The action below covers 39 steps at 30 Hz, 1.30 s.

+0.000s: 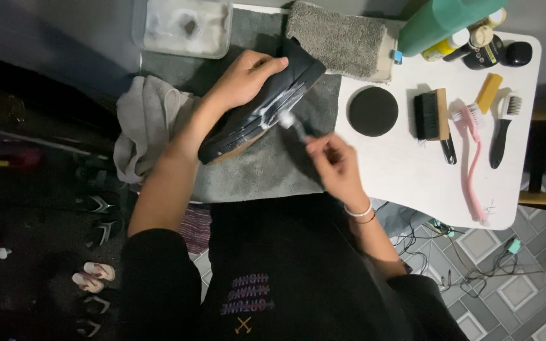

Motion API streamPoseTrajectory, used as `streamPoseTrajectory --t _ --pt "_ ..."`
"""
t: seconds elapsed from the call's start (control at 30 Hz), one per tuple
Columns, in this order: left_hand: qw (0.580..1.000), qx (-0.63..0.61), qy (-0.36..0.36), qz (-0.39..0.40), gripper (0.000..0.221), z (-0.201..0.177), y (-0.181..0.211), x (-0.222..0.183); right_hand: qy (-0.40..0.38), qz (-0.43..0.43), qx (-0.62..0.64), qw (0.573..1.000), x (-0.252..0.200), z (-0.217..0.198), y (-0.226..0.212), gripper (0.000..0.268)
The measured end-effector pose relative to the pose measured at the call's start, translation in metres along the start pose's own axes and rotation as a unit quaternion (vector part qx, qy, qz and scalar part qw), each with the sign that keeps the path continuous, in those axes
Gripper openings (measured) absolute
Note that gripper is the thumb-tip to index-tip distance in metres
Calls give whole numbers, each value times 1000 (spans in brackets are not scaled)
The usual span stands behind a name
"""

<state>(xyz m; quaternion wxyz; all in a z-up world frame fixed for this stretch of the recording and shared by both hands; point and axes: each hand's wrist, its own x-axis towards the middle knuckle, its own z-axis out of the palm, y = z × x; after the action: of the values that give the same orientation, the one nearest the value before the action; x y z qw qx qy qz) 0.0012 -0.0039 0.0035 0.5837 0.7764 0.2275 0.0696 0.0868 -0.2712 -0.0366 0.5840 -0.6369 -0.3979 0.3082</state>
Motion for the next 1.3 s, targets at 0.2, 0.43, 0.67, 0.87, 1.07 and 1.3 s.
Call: streamPoseTrajectory --t 0.2,0.43,0.67,0.87,1.07,1.3 --pt "1000 -2 -10 28 53 4 0 0 78 -67 -143 984 21 -6 -27 13" --pt "999 20 4 41 52 10 -6 4 11 -100 -192 976 15 7 -39 11" --pt "999 1 -1 45 54 8 -1 0 -21 -98 -158 982 4 19 -43 16" --pt "999 18 8 49 53 10 -4 4 -34 -96 -106 989 -2 22 -44 20" --pt "999 18 1 44 55 10 -2 2 -66 -46 -10 997 -7 13 -27 15" --pt "1000 6 3 28 54 10 -6 3 104 -38 -17 994 13 -13 7 17"
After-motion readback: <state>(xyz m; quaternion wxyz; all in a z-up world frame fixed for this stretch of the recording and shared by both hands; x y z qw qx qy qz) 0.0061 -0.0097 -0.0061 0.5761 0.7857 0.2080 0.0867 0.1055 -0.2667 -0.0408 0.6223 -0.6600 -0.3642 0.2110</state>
